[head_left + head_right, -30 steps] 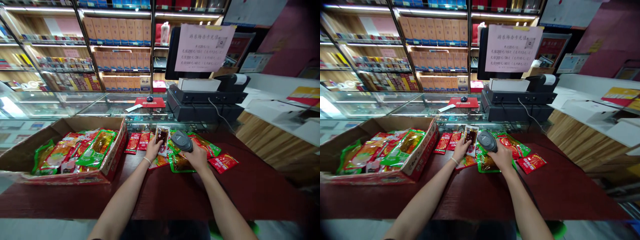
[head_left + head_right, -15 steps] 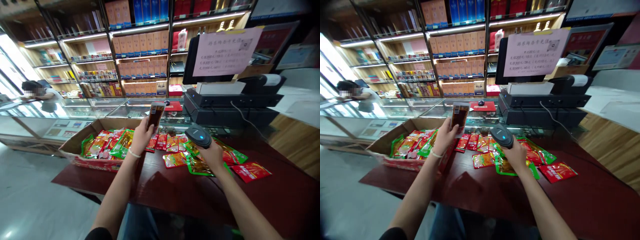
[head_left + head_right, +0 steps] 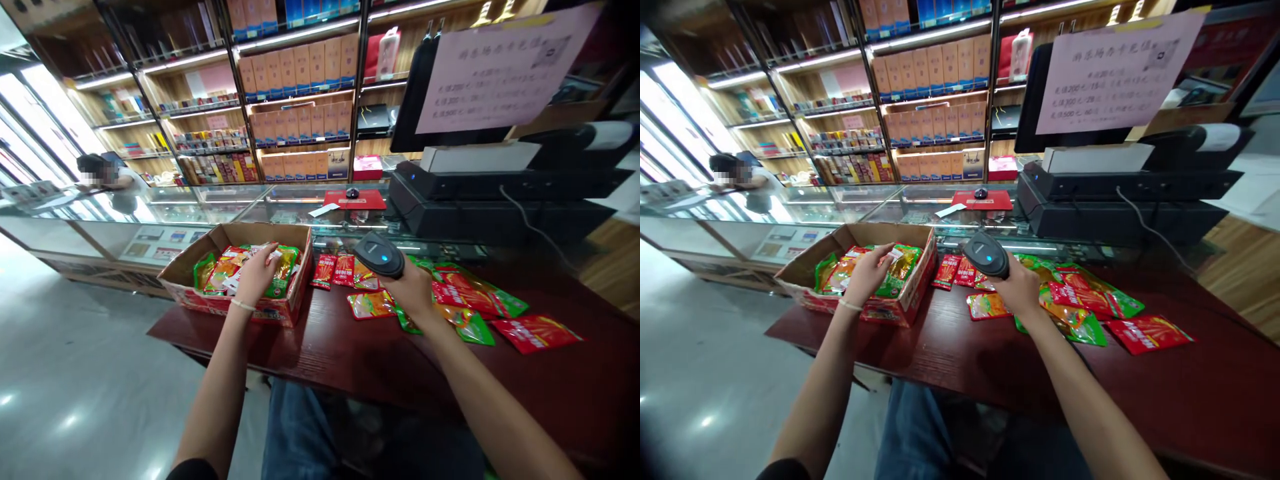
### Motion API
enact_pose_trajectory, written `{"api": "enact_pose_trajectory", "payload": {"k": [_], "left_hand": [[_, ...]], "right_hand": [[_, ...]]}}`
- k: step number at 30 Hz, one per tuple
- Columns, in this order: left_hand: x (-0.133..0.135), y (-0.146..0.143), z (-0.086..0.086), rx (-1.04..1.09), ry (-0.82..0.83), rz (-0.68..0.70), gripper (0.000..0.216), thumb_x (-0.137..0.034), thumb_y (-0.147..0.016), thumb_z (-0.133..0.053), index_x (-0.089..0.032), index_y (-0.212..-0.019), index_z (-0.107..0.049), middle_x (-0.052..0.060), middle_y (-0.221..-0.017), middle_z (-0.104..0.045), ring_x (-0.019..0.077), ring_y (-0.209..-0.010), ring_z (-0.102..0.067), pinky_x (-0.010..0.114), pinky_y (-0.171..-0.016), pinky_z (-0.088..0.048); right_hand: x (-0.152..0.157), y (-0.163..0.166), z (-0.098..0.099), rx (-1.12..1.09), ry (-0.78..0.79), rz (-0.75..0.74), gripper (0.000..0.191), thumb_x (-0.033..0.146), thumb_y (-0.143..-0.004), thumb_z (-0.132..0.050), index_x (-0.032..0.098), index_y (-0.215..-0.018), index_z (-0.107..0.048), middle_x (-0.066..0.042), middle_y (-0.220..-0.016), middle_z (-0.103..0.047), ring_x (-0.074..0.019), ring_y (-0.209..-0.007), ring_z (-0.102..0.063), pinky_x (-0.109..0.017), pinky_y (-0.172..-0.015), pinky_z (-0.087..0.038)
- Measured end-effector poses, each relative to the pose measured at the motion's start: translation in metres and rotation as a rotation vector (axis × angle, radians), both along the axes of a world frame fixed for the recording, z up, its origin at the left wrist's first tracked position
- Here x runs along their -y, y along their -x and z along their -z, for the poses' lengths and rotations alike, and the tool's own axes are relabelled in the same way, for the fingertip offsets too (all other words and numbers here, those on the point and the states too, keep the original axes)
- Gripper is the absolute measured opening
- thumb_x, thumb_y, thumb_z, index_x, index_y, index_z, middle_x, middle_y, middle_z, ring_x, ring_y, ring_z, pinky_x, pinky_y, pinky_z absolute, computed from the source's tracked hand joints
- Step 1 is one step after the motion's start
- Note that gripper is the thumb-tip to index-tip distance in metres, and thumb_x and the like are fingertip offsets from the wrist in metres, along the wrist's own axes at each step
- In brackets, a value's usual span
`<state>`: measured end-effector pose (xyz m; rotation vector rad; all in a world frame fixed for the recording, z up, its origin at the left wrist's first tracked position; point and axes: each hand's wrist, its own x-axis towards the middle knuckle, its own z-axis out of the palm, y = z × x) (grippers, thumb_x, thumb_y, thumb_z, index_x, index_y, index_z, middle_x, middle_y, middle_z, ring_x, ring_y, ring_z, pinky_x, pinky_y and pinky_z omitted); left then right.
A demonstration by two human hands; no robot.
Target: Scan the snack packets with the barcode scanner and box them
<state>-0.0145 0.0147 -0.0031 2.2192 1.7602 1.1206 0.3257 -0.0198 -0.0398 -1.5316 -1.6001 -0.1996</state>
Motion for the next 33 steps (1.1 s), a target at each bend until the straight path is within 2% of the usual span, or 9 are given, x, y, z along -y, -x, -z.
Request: {"api": "enact_pose_trajectory", "payload": {"k": [6,9,12,18,21,24,27,29,33], "left_hand": [[0.024,-0.053,-0.016,0.052,-0.059,0.141,0.033,-0.027,-0.092,-0.052,-0.023,-0.122,-0.065,0.006,-0.119,-0.070,0.0228,-0.110,-0.065,0.038,-0.099,-0.048],[0.028,-0.092,-0.012,0.162,-0.060,0.272,0.030,-0.028,-0.092,-0.053,-0.023,-0.118,-0.067,0.004,-0.115,-0.071,0.0218,-0.106,-0.066,0.035,-0.098,-0.048],[0.018,-0.134,0.010,0.254,0.015,0.395,0.028,-0.028,-0.092,-0.054,-0.022,-0.114,-0.069,0.005,-0.113,-0.072,0.0214,-0.103,-0.067,0.033,-0.095,-0.050],[-0.018,-0.200,0.073,0.251,0.174,0.512,0.022,-0.026,-0.086,-0.061,-0.021,-0.106,-0.070,0.006,-0.104,-0.073,0.0215,-0.094,-0.067,0.030,-0.085,-0.050],[-0.021,-0.213,0.097,0.142,0.193,0.475,0.020,-0.032,-0.089,-0.058,-0.020,-0.101,-0.070,0.008,-0.096,-0.073,0.0221,-0.088,-0.066,0.030,-0.079,-0.048],[-0.015,-0.213,0.112,-0.082,0.177,0.398,0.026,-0.041,-0.091,-0.055,-0.020,-0.098,-0.067,0.011,-0.094,-0.070,0.0241,-0.091,-0.064,0.031,-0.080,-0.046],[-0.008,-0.211,0.119,-0.267,0.160,0.355,0.041,-0.054,-0.079,-0.066,-0.019,-0.100,-0.066,0.014,-0.099,-0.066,0.0285,-0.099,-0.060,0.034,-0.086,-0.043],[-0.004,-0.211,0.120,-0.311,0.164,0.336,0.053,-0.060,-0.072,-0.071,-0.017,-0.103,-0.064,0.017,-0.101,-0.064,0.0322,-0.101,-0.058,0.038,-0.088,-0.043],[-0.003,-0.212,0.121,-0.333,0.253,0.362,0.051,-0.062,-0.077,-0.064,-0.015,-0.097,-0.062,0.018,-0.093,-0.066,0.0320,-0.089,-0.062,0.036,-0.078,-0.044]], "right_hand": [[0.005,-0.020,0.005,0.007,0.032,0.058,0.042,0.043,-0.075,-0.065,0.021,-0.111,-0.066,-0.009,-0.089,-0.075,-0.0280,-0.081,-0.069,-0.030,-0.064,-0.044],[0.009,-0.035,0.010,0.003,0.064,0.094,0.038,0.045,-0.076,-0.063,0.021,-0.106,-0.067,-0.009,-0.086,-0.075,-0.0275,-0.079,-0.069,-0.031,-0.063,-0.043],[0.011,-0.051,0.021,0.007,0.084,0.141,0.041,0.048,-0.074,-0.065,0.021,-0.105,-0.067,-0.009,-0.088,-0.075,-0.0275,-0.079,-0.068,-0.031,-0.062,-0.043],[0.008,-0.080,0.046,0.030,0.114,0.217,0.050,0.049,-0.076,-0.064,0.021,-0.117,-0.065,-0.010,-0.094,-0.075,-0.0282,-0.078,-0.068,-0.033,-0.065,-0.044],[0.009,-0.089,0.052,0.040,0.119,0.238,0.049,0.047,-0.076,-0.064,0.020,-0.117,-0.065,-0.010,-0.093,-0.075,-0.0284,-0.079,-0.068,-0.034,-0.066,-0.045],[0.011,-0.093,0.054,0.063,0.137,0.255,0.044,0.043,-0.075,-0.065,0.020,-0.112,-0.066,-0.010,-0.089,-0.075,-0.0283,-0.079,-0.068,-0.033,-0.066,-0.045],[0.014,-0.094,0.054,0.063,0.138,0.258,0.040,0.042,-0.075,-0.065,0.021,-0.109,-0.067,-0.009,-0.088,-0.074,-0.0284,-0.080,-0.068,-0.033,-0.067,-0.045],[0.015,-0.094,0.054,0.061,0.138,0.252,0.040,0.043,-0.075,-0.065,0.021,-0.109,-0.067,-0.009,-0.088,-0.074,-0.0287,-0.082,-0.068,-0.033,-0.067,-0.046],[0.015,-0.089,0.053,0.057,0.136,0.246,0.036,0.042,-0.076,-0.065,0.021,-0.105,-0.067,-0.009,-0.088,-0.075,-0.0284,-0.082,-0.068,-0.033,-0.067,-0.045]]}}
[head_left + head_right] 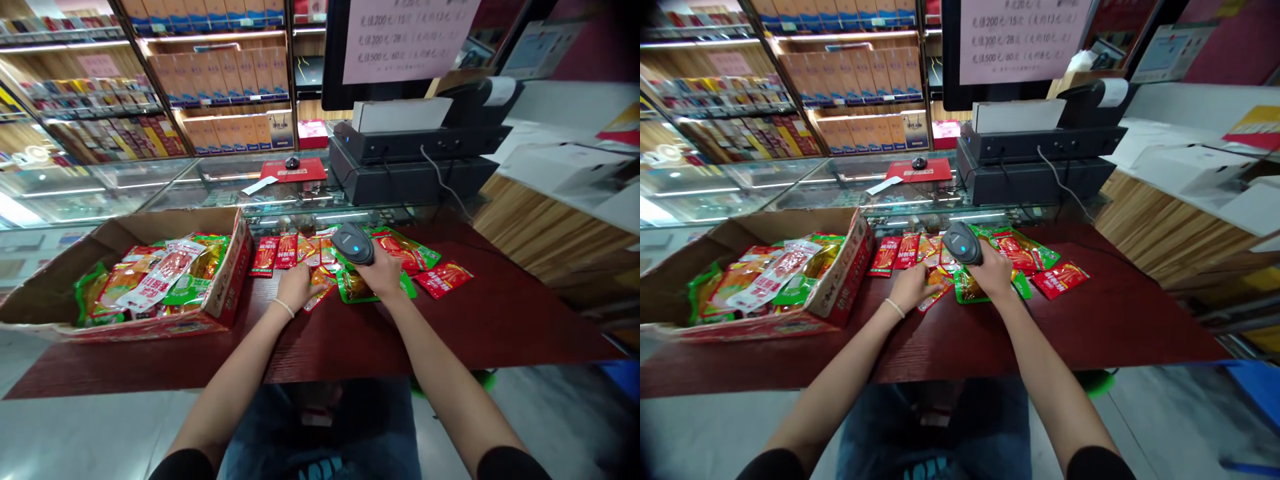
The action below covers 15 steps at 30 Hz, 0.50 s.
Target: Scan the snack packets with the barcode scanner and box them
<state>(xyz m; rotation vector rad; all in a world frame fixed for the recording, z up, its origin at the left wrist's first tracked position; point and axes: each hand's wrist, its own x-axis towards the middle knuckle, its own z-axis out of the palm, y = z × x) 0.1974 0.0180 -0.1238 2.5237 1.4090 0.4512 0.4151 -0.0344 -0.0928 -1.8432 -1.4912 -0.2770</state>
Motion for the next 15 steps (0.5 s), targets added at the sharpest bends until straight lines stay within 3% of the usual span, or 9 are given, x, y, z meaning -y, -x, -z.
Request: {"api": "enact_pose_trajectory", "payload": {"k": [4,7,12,15], "left_hand": [[-0.003,0.003,0.001,0.024,0.037,0.029,0.034,-0.050,-0.086,-0.059,-0.017,-0.093,-0.060,0.015,-0.091,-0.067,0.0282,-0.085,-0.064,0.032,-0.070,-0.042],[-0.008,0.007,0.001,0.144,0.121,-0.051,0.024,-0.042,-0.087,-0.058,-0.019,-0.094,-0.061,0.010,-0.083,-0.068,0.0257,-0.077,-0.064,0.030,-0.066,-0.041],[-0.019,0.012,-0.002,0.645,0.289,-0.115,0.014,-0.033,-0.083,-0.061,-0.020,-0.087,-0.063,0.002,-0.075,-0.066,0.0179,-0.069,-0.061,0.026,-0.066,-0.043],[-0.023,0.011,-0.004,0.931,0.505,-0.121,0.014,-0.031,-0.079,-0.061,-0.019,-0.086,-0.059,-0.003,-0.062,-0.059,0.0135,-0.055,-0.055,0.023,-0.057,-0.040]], "right_hand": [[-0.006,0.008,-0.005,-0.010,-0.029,0.057,0.038,0.044,-0.077,-0.064,0.020,-0.106,-0.067,-0.009,-0.088,-0.075,-0.0281,-0.079,-0.068,-0.033,-0.066,-0.045],[-0.008,0.011,-0.006,0.019,-0.066,0.063,0.040,0.043,-0.077,-0.063,0.019,-0.108,-0.067,-0.010,-0.089,-0.074,-0.0286,-0.080,-0.068,-0.033,-0.068,-0.045],[0.001,0.007,0.003,0.098,-0.081,-0.022,0.034,0.036,-0.080,-0.060,0.018,-0.107,-0.068,-0.011,-0.088,-0.075,-0.0269,-0.081,-0.069,-0.031,-0.070,-0.045],[0.006,0.003,0.009,0.142,-0.081,-0.048,0.039,0.037,-0.079,-0.062,0.018,-0.113,-0.067,-0.011,-0.093,-0.075,-0.0253,-0.081,-0.069,-0.030,-0.071,-0.046]]}}
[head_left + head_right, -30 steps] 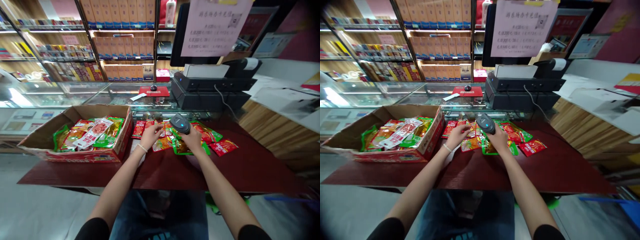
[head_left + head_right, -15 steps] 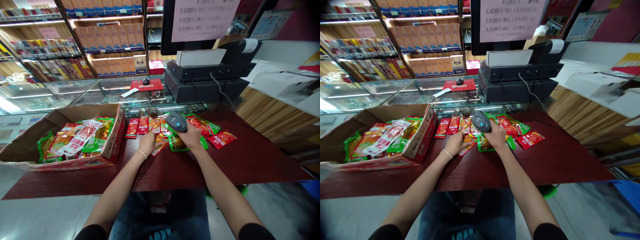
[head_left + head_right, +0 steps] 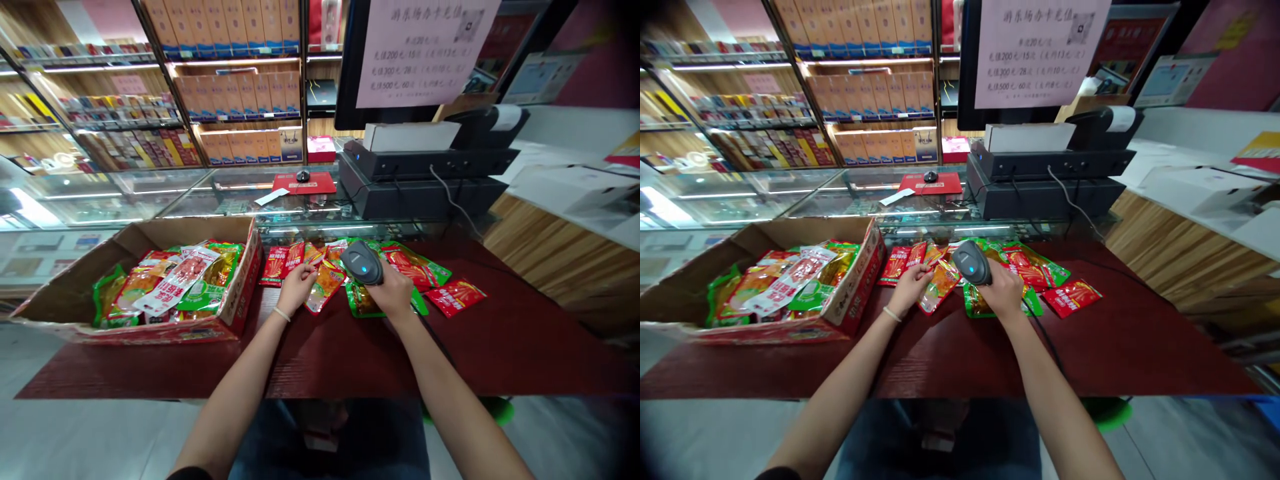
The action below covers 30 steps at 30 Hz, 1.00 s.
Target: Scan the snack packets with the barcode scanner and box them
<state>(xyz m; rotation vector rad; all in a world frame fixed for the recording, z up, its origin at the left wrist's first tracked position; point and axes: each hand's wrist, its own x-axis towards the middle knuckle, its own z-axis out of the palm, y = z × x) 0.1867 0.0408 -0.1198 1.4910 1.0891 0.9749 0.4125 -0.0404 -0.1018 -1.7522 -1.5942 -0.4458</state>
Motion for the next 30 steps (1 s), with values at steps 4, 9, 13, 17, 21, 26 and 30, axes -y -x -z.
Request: {"api": "enact_pose_trajectory", "payload": {"k": [4,9,13,17,21,26,30], "left_hand": [[0.002,-0.004,-0.004,0.275,0.188,0.013,0.025,-0.026,-0.072,-0.066,-0.019,-0.094,-0.055,-0.006,-0.059,-0.056,0.0107,-0.052,-0.053,0.020,-0.055,-0.040],[0.005,-0.001,-0.009,0.574,0.427,-0.070,0.036,-0.026,-0.072,-0.071,-0.022,-0.100,-0.048,-0.005,-0.071,-0.057,0.0067,-0.053,-0.051,0.015,-0.050,-0.036],[0.009,0.012,-0.017,0.866,0.804,0.215,0.034,-0.046,-0.082,-0.064,-0.017,-0.098,-0.054,0.001,-0.075,-0.058,0.0061,-0.050,-0.045,0.014,-0.042,-0.030],[0.012,0.018,-0.030,1.080,0.862,0.388,0.062,-0.065,-0.082,-0.056,-0.013,-0.115,-0.059,0.015,-0.107,-0.066,0.0178,-0.081,-0.064,0.027,-0.064,-0.053],[0.009,0.012,-0.026,1.055,0.700,0.361,0.047,-0.041,-0.084,-0.064,-0.009,-0.119,-0.060,0.018,-0.124,-0.063,0.0278,-0.113,-0.062,0.042,-0.096,-0.050],[0.001,0.001,-0.003,0.850,0.443,0.047,0.029,-0.015,-0.075,-0.073,-0.010,-0.103,-0.064,0.010,-0.098,-0.073,0.0178,-0.085,-0.070,0.032,-0.086,-0.054],[0.002,-0.002,0.002,0.774,0.410,0.030,0.036,-0.021,-0.072,-0.079,-0.012,-0.103,-0.064,0.009,-0.096,-0.073,0.0189,-0.083,-0.070,0.032,-0.078,-0.056]], "right_hand": [[-0.001,-0.001,0.003,0.044,-0.057,0.014,0.041,0.038,-0.078,-0.063,0.016,-0.113,-0.067,-0.010,-0.089,-0.076,-0.0242,-0.076,-0.069,-0.029,-0.068,-0.046],[-0.002,0.000,0.003,0.081,-0.147,-0.041,0.034,0.033,-0.077,-0.064,0.016,-0.106,-0.069,-0.008,-0.082,-0.075,-0.0226,-0.071,-0.069,-0.027,-0.062,-0.045],[0.000,-0.001,0.003,0.105,-0.149,-0.039,0.034,0.033,-0.077,-0.064,0.016,-0.106,-0.068,-0.008,-0.082,-0.075,-0.0228,-0.068,-0.069,-0.028,-0.060,-0.044],[0.000,-0.001,0.003,0.110,-0.152,-0.042,0.032,0.033,-0.077,-0.063,0.017,-0.104,-0.068,-0.008,-0.081,-0.075,-0.0234,-0.069,-0.069,-0.028,-0.060,-0.043],[0.000,-0.001,0.002,0.097,-0.141,-0.032,0.032,0.032,-0.078,-0.061,0.016,-0.105,-0.068,-0.008,-0.079,-0.075,-0.0230,-0.069,-0.069,-0.028,-0.060,-0.043],[0.001,-0.001,-0.001,0.092,-0.121,-0.052,0.032,0.032,-0.078,-0.061,0.016,-0.105,-0.067,-0.008,-0.080,-0.074,-0.0231,-0.069,-0.069,-0.028,-0.060,-0.043],[0.003,0.004,-0.005,0.095,-0.030,-0.118,0.047,0.030,-0.076,-0.061,0.018,-0.122,-0.062,-0.006,-0.088,-0.076,-0.0224,-0.069,-0.069,-0.029,-0.061,-0.045]]}}
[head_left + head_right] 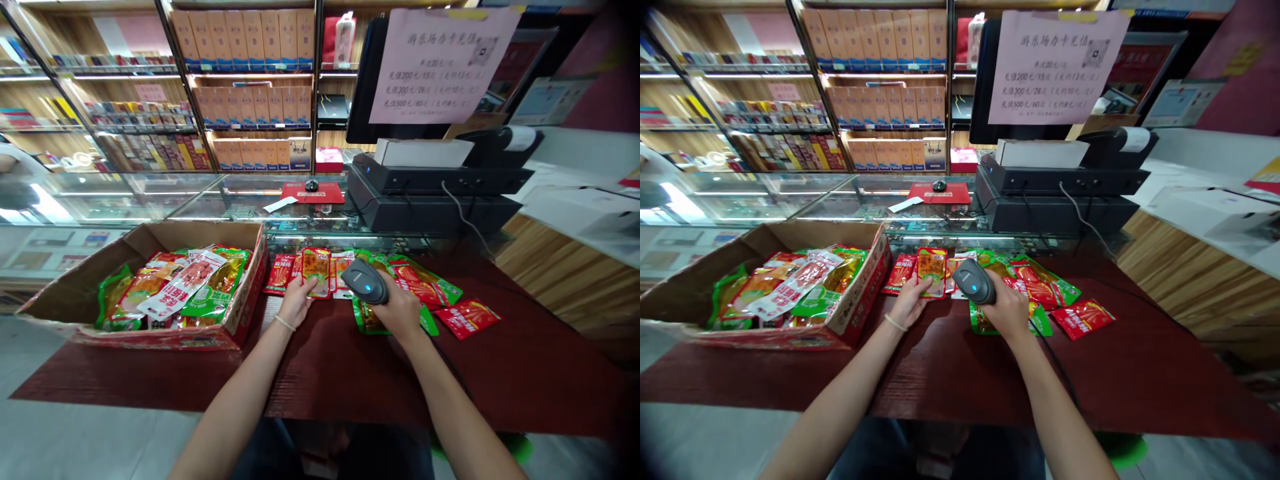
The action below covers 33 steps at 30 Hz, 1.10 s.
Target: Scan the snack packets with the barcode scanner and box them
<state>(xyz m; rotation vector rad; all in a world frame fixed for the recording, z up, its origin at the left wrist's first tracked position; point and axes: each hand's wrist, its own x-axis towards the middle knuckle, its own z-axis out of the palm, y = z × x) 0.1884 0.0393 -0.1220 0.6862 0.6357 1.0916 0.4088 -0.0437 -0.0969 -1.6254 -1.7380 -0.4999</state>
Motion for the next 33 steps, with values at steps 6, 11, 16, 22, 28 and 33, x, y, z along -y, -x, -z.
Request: {"api": "enact_pose_trajectory", "payload": {"k": [6,11,16,22,28,33], "left_hand": [[0.001,-0.002,0.000,-0.002,-0.004,-0.004,0.032,-0.023,-0.069,-0.081,-0.012,-0.093,-0.064,0.006,-0.086,-0.073,0.0153,-0.075,-0.069,0.031,-0.079,-0.055],[0.002,-0.002,0.000,0.002,-0.015,0.015,0.039,-0.024,-0.066,-0.083,-0.012,-0.098,-0.064,0.008,-0.092,-0.073,0.0165,-0.078,-0.069,0.030,-0.077,-0.055],[0.004,-0.007,-0.002,-0.103,-0.112,-0.062,0.048,-0.029,-0.068,-0.080,-0.014,-0.110,-0.062,0.009,-0.100,-0.072,0.0193,-0.084,-0.068,0.033,-0.080,-0.054],[0.020,0.010,-0.061,-0.512,-0.572,-0.249,0.035,-0.025,-0.082,-0.065,-0.019,-0.116,-0.065,0.008,-0.112,-0.070,0.0248,-0.106,-0.063,0.037,-0.098,-0.046],[0.052,0.095,-0.137,-0.953,-1.026,-0.140,0.044,-0.017,-0.087,-0.055,-0.030,-0.128,-0.062,0.002,-0.120,-0.070,0.0249,-0.108,-0.065,0.034,-0.099,-0.046],[0.050,0.179,-0.141,-1.243,-0.960,-0.408,0.049,-0.014,-0.085,-0.054,-0.032,-0.130,-0.061,0.003,-0.123,-0.068,0.0259,-0.112,-0.063,0.039,-0.105,-0.043]], "right_hand": [[0.000,0.001,0.000,0.041,0.013,-0.071,0.031,0.028,-0.075,-0.059,0.017,-0.103,-0.067,-0.007,-0.082,-0.075,-0.0235,-0.068,-0.069,-0.029,-0.059,-0.044],[0.000,-0.001,0.001,0.022,0.030,-0.052,0.035,0.029,-0.076,-0.060,0.018,-0.108,-0.066,-0.007,-0.082,-0.075,-0.0239,-0.067,-0.069,-0.029,-0.058,-0.044],[-0.001,-0.002,0.002,0.007,0.009,-0.046,0.038,0.030,-0.077,-0.061,0.018,-0.114,-0.065,-0.007,-0.088,-0.076,-0.0242,-0.072,-0.070,-0.029,-0.060,-0.044],[-0.006,-0.001,-0.007,0.055,-0.087,0.033,0.032,0.032,-0.081,-0.058,0.018,-0.108,-0.066,-0.007,-0.081,-0.075,-0.0242,-0.066,-0.069,-0.030,-0.055,-0.040],[-0.010,0.028,-0.036,0.037,-0.133,-0.038,0.037,0.037,-0.081,-0.062,0.018,-0.112,-0.066,-0.008,-0.084,-0.075,-0.0244,-0.068,-0.070,-0.029,-0.055,-0.038],[-0.018,0.066,-0.050,0.016,-0.167,-0.138,0.032,0.039,-0.082,-0.061,0.017,-0.104,-0.067,-0.007,-0.076,-0.074,-0.0231,-0.064,-0.068,-0.028,-0.055,-0.038]]}}
